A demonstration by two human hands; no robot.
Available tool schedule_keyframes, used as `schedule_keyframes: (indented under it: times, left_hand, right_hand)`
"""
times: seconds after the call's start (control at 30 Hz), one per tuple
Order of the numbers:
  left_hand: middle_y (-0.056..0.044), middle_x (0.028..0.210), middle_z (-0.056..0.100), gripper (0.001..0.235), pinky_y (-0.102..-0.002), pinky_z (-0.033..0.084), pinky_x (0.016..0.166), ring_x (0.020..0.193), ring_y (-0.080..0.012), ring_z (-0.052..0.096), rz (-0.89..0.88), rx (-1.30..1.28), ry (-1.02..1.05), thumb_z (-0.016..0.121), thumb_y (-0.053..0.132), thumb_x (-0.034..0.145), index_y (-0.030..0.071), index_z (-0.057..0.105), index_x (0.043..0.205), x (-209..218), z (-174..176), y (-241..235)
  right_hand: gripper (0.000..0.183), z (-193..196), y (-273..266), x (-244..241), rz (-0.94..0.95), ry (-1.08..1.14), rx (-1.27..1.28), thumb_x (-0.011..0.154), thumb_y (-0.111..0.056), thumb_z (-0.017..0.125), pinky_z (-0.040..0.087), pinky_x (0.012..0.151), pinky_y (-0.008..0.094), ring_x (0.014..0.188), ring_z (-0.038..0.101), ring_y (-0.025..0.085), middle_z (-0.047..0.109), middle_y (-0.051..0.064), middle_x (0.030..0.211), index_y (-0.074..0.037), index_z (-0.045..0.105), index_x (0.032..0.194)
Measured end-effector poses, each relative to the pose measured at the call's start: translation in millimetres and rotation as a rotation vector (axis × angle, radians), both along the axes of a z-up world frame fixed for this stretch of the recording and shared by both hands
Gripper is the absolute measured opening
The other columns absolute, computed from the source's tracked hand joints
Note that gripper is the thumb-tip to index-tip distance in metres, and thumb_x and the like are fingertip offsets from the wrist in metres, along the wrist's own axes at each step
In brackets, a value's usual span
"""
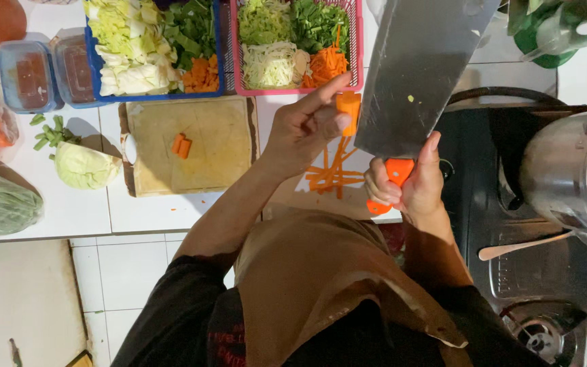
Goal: The person peels a carrot using a peeler, then cuts it into small pieces with a knife on a wooden cutting board. The person transfers the cut carrot pieces into a blue basket containing other chopped vegetables.
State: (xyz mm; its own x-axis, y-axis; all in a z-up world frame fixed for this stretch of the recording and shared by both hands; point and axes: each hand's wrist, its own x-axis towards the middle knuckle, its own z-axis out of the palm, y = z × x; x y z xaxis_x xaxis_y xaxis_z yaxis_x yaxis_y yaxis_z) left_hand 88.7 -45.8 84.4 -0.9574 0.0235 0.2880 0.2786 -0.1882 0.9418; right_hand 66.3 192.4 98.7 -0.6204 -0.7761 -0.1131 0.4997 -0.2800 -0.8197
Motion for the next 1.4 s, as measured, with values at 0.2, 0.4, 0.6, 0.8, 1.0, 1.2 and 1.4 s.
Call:
schedule_keyframes:
  times: [0.2,0.4,0.6,0.8,1.0,1.2,1.4]
  left_hand:
    - [0.01,0.088,0.055,0.052,-0.02,0.039,0.077,0.082,-0.0007,0.042,-0.076,0.07,-0.094,0.068,0.021,0.109,0.003,0.052,0.155,-7.3,-3.7,-1.6]
    - [0.008,0.104,0.068,0.048,-0.019,0.046,0.085,0.091,-0.0003,0.05,-0.101,0.059,-0.068,0.067,0.018,0.11,0.006,0.052,0.154,-14.5,-6.0,-6.4]
    - [0.006,0.107,0.07,0.047,-0.019,0.046,0.085,0.09,0.001,0.052,-0.103,0.063,-0.102,0.066,0.015,0.111,0.006,0.052,0.155,-22.4,-11.3,-6.5]
    - [0.001,0.127,0.072,0.046,-0.022,0.051,0.102,0.112,-0.0018,0.06,-0.107,0.086,-0.062,0.064,0.014,0.113,0.006,0.049,0.156,-30.4,-18.7,-5.1]
    - [0.001,0.118,0.075,0.046,-0.02,0.053,0.094,0.102,-0.0009,0.059,-0.03,-0.01,-0.043,0.064,0.014,0.113,0.005,0.049,0.155,-40.1,-32.8,1.3]
    - [0.001,0.084,0.066,0.046,-0.021,0.044,0.069,0.074,-0.0042,0.051,0.077,-0.218,-0.215,0.068,0.021,0.107,0.006,0.057,0.149,-60.8,-51.4,-2.4]
    - [-0.006,0.118,0.071,0.043,-0.028,0.066,0.078,0.094,-0.0099,0.072,0.393,-0.098,-0.187,0.068,0.02,0.105,0.006,0.056,0.143,-118.7,-111.7,-14.9]
  right_hand:
    - [0.086,-3.0,1.9,-5.3,0.013,-0.024,-0.012,0.092,-0.09,0.024,0.027,0.045,0.028,0.041,0.03,0.013,0.032,-0.002,0.051,-0.01,0.038,0.061]
    - [0.087,-10.2,2.7,-15.7,0.024,-0.088,-0.018,0.091,-0.089,0.024,0.027,0.043,0.028,0.04,0.029,0.013,0.031,-0.003,0.052,-0.008,0.041,0.064]
    - [0.087,-17.9,6.9,-27.9,0.081,-0.158,-0.094,0.092,-0.09,0.024,0.029,0.045,0.029,0.041,0.031,0.014,0.033,-0.002,0.052,-0.009,0.041,0.064]
    - [0.088,-22.3,0.4,-41.1,0.05,-0.14,-0.042,0.089,-0.09,0.025,0.029,0.041,0.031,0.038,0.031,0.014,0.032,-0.003,0.046,-0.007,0.042,0.066]
    - [0.087,-29.8,-6.9,-45.3,-0.058,-0.123,-0.029,0.094,-0.089,0.024,0.028,0.041,0.031,0.036,0.03,0.013,0.032,-0.001,0.045,-0.008,0.041,0.064]
    - [0.088,-63.5,-15.8,-67.2,-0.164,-0.228,0.116,0.09,-0.09,0.022,0.027,0.04,0.032,0.039,0.028,0.016,0.032,0.001,0.05,-0.008,0.042,0.064]
    - [0.082,-110.2,-44.7,-134.4,-0.232,-0.36,0.185,0.095,-0.087,0.031,0.026,0.041,0.031,0.041,0.029,0.016,0.031,0.0,0.053,-0.013,0.039,0.061]
